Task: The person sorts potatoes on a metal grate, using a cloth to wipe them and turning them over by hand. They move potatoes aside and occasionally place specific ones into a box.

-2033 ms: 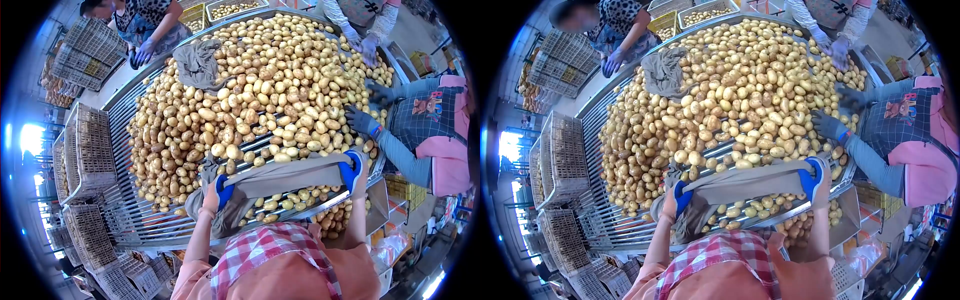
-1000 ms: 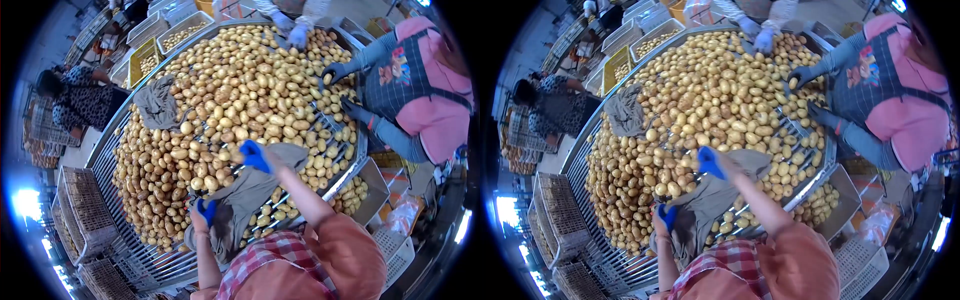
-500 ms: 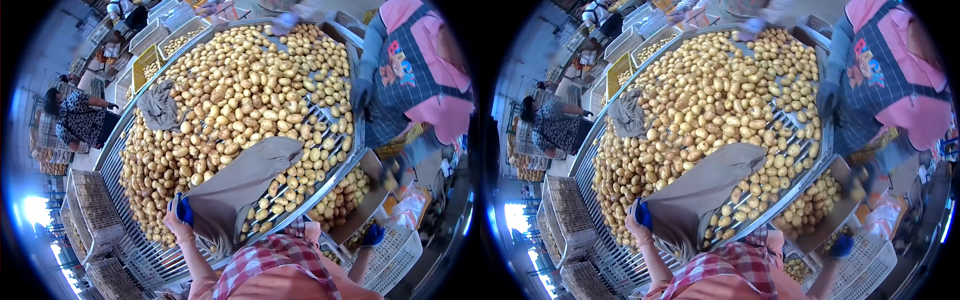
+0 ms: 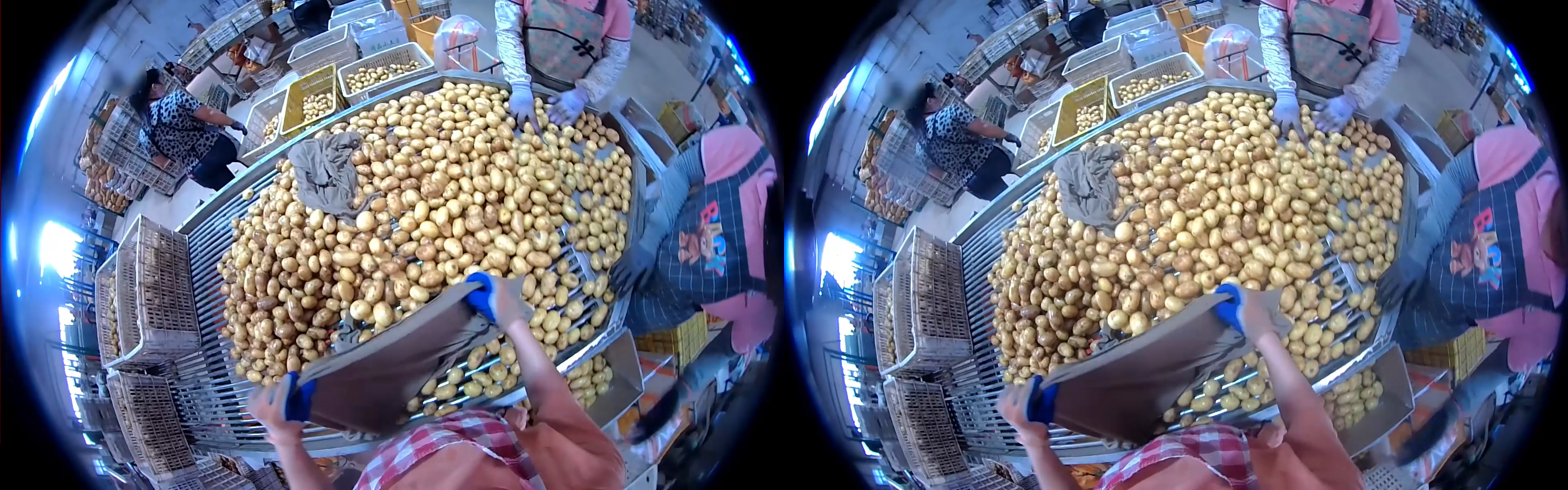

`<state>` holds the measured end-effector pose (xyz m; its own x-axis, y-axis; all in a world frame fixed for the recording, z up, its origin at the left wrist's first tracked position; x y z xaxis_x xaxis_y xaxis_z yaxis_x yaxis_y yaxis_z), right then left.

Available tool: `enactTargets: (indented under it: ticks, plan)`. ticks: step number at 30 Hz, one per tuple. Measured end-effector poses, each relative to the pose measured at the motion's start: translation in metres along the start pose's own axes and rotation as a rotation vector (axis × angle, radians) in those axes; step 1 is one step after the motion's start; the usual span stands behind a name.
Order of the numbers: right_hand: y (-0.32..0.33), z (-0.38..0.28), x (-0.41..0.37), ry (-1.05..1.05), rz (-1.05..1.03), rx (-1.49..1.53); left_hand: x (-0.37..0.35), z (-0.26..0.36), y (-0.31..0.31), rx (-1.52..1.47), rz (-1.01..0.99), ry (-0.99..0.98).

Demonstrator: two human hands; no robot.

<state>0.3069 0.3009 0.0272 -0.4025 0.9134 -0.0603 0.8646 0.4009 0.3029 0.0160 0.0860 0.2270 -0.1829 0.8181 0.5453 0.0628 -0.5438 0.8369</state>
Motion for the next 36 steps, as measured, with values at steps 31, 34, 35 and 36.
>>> enactTargets:
  ticks: [31, 34, 35, 36]
  plan:
    - [0.037, 0.055, 0.278, 0.124, -0.286, -0.111, 0.207, 0.122, -0.387, -0.132, -0.855, -0.023]
    - [0.012, 0.027, 0.189, 0.168, -0.299, 0.11, 0.173, 0.108, -0.344, -0.279, -1.085, 0.089]
    - [0.002, 0.021, 0.156, -0.115, -0.202, 0.587, 0.155, 0.1, -0.333, -0.307, -1.034, 0.025]
    - [-0.007, 0.015, 0.122, -0.38, 0.021, 1.055, 0.134, 0.092, -0.324, -0.342, -0.981, -0.039]
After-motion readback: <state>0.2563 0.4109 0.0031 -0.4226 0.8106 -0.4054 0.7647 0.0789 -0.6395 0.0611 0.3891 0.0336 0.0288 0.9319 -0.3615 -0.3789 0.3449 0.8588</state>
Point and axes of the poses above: each hand's wrist, its own x-axis towards the middle knuckle, its own y-axis out of the back of the hand, z = x × y, the point moved 4 cm from there along x, towards the middle knuckle, and after that the axes turned 10 degrees about y, right-handed, at the moved point
